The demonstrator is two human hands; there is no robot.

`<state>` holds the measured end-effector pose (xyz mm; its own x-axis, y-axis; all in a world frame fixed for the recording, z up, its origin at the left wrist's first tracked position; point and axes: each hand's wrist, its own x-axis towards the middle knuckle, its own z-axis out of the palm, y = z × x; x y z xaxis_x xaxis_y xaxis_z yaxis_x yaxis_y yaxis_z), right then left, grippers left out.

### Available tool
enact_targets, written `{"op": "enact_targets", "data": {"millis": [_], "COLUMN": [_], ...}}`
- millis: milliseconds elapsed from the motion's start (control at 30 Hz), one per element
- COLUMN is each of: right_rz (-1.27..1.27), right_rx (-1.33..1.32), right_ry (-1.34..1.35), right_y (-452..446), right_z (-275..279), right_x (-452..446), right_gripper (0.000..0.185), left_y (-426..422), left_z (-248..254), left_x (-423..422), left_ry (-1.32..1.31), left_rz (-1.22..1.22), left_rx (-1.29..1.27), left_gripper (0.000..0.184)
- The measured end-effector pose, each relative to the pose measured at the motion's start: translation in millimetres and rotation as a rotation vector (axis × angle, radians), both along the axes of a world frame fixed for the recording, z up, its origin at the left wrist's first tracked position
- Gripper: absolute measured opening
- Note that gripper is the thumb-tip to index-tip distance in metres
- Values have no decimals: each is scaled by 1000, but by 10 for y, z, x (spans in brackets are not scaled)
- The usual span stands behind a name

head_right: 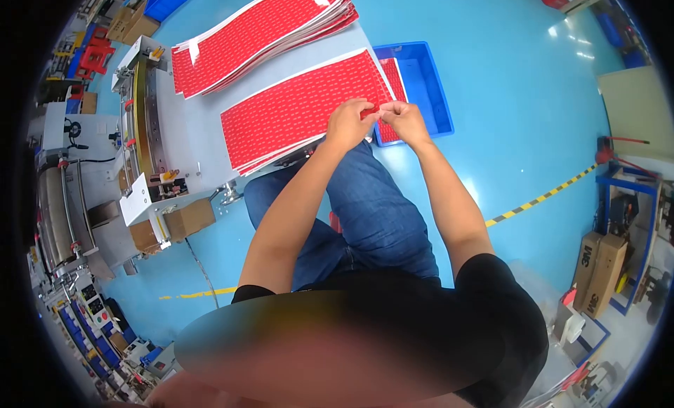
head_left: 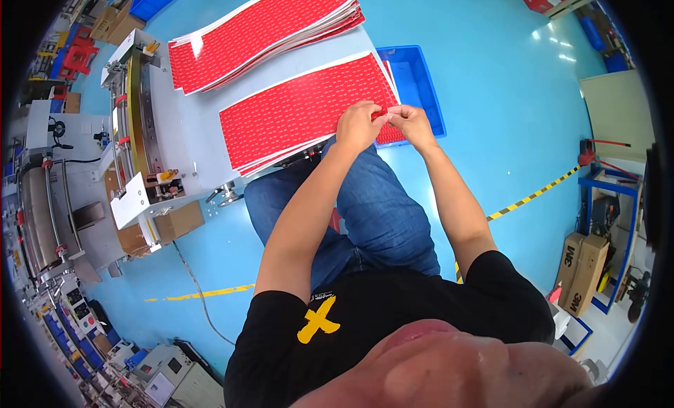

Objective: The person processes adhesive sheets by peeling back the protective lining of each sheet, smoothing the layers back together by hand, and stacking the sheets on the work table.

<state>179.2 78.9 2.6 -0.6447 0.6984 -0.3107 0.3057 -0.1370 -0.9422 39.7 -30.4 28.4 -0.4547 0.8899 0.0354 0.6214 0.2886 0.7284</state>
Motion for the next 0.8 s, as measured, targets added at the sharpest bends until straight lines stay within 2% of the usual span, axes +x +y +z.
{"op": "enact_targets", "data": {"millis": [167,367,467,533,567,600,700,733,800], "right_rz": [58,75,-34,-165,-230,-242,-297,-301,-310], "right_rx": [45,106,-51,-132,-174,-184,-214,-220,-227], "right_ry": [16,-33,-33,-45,-50,-50,-35,-32,-22], "right_y": [20,20,50,93,116,139,165,167,175], "right_z": [-26,44,56,34,10,-28,-139,-159,-184], "right_x": [-16,-79,-65,0,35,55,78,78,72], "right_gripper": [16,13,10,8,7,7,6,6,6], "left_y": [-23,27,28,-146,-309,-482,-1143,-1320,-1638], "left_z": [58,85,-70,-270,-270,-227,-270,-242,-256], "left_x": [-20,-88,-300,-664,-874,-1065,-1596,-1691,-1821], "left_ry": [-80,-162,-442,-1123,-1228,-1325,-1506,-1490,-1466], "left_rz": [5,44,225,374,415,539,706,842,929], "left_rx": [-29,-96,61,261,333,399,672,749,866], "left_gripper": [36,25,20,12,13,13,36,36,34]}}
